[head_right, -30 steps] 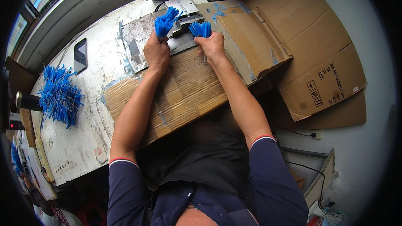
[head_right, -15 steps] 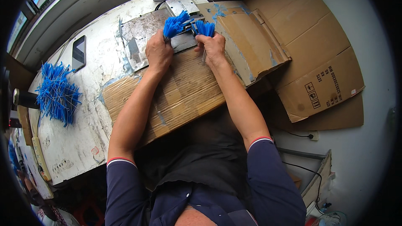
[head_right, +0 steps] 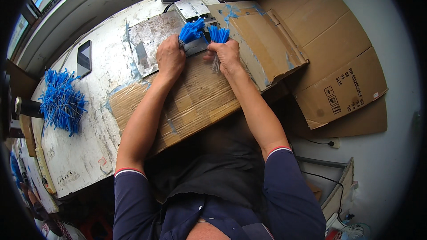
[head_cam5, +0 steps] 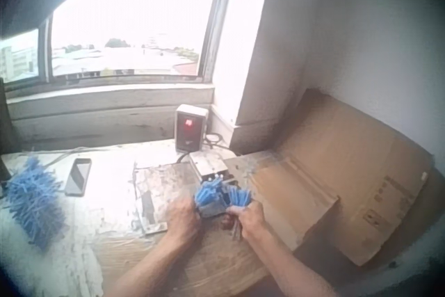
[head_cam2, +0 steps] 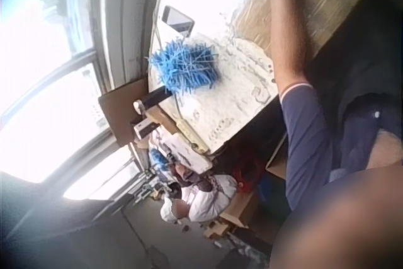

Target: Assembling small blue fiber bundles into metal brush ferrules.

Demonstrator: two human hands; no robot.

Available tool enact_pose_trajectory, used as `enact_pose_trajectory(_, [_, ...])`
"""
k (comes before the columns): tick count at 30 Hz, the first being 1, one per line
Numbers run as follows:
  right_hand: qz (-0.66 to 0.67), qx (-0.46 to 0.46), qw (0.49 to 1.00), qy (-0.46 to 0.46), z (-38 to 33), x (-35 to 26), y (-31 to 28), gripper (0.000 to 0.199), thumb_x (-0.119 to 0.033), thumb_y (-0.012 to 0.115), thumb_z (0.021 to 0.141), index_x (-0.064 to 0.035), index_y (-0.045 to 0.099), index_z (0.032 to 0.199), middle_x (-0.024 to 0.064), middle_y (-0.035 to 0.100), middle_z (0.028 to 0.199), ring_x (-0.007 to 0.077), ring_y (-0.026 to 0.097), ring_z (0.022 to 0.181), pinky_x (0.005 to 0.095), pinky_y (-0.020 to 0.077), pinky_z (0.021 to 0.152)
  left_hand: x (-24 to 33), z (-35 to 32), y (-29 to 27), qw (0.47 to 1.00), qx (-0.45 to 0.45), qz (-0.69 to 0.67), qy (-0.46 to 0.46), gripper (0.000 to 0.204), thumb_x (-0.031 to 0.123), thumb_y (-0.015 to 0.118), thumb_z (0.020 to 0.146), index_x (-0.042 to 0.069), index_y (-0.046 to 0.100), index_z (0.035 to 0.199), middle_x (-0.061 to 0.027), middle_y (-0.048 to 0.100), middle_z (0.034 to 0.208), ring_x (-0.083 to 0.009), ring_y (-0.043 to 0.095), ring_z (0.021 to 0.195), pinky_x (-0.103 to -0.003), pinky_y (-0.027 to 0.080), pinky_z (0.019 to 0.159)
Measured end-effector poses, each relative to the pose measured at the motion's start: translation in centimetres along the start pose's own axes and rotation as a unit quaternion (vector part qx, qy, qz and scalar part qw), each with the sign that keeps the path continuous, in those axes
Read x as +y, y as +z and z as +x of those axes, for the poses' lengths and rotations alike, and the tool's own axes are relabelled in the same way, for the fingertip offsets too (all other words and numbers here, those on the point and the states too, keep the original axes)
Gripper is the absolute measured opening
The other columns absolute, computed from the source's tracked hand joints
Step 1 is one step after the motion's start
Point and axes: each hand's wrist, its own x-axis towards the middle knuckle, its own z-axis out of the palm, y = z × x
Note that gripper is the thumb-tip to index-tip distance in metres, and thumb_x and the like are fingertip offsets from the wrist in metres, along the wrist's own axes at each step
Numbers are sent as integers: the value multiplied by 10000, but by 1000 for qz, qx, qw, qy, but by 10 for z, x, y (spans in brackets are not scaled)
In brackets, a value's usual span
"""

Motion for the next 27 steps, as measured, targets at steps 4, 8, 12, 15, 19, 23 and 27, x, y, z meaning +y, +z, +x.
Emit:
enact_pose_trajectory(4, [-34,28,999,-24,3,4,-2,115,96,681,759,11,615,801,91,639,735,185,639,552,363,604,458,5,0,1,1000,-14,21,17,174,38,583,817,37,627,985,-177,672,962,-376,638,949,-479,486,845])
enact_pose_trajectory(8, [-43,75,996,-36,8,9,6,113,99,678,751,25,593,756,109,626,694,210,635,509,361,592,434,-1,2,6,1000,3,16,17,131,61,595,838,38,622,964,-181,668,931,-386,644,920,-496,487,808])
enact_pose_trajectory(12, [-84,81,992,-46,12,7,11,184,107,701,722,12,598,841,88,623,785,182,633,570,345,592,448,-3,4,5,995,65,-30,-75,77,107,605,876,42,593,915,-190,655,866,-422,649,813,-528,488,724])
enact_pose_trajectory(15, [-112,100,987,-62,16,8,14,172,98,705,722,24,609,844,91,630,777,185,639,574,339,590,451,-1,5,3,988,87,-69,-112,81,97,607,881,46,581,938,-195,655,888,-437,645,843,-532,482,737])
enact_pose_trajectory(19, [-162,104,981,-31,18,4,20,118,73,714,723,39,632,800,107,649,724,198,665,568,332,590,455,-5,4,2,984,106,-103,-103,84,94,620,880,50,588,944,-197,651,892,-440,640,840,-528,479,733])
enact_pose_trajectory(23, [-170,118,978,-37,21,5,23,107,73,714,722,41,631,783,111,650,710,202,669,565,334,588,448,-3,5,2,984,101,-102,-106,78,95,627,880,51,593,936,-195,650,882,-435,640,845,-522,477,731])
enact_pose_trajectory(27, [-141,119,981,-59,21,9,24,131,90,706,734,44,616,817,105,646,730,190,660,558,326,587,438,-4,4,0,981,106,-119,-113,81,97,635,877,51,589,924,-194,651,877,-431,641,844,-517,478,733])
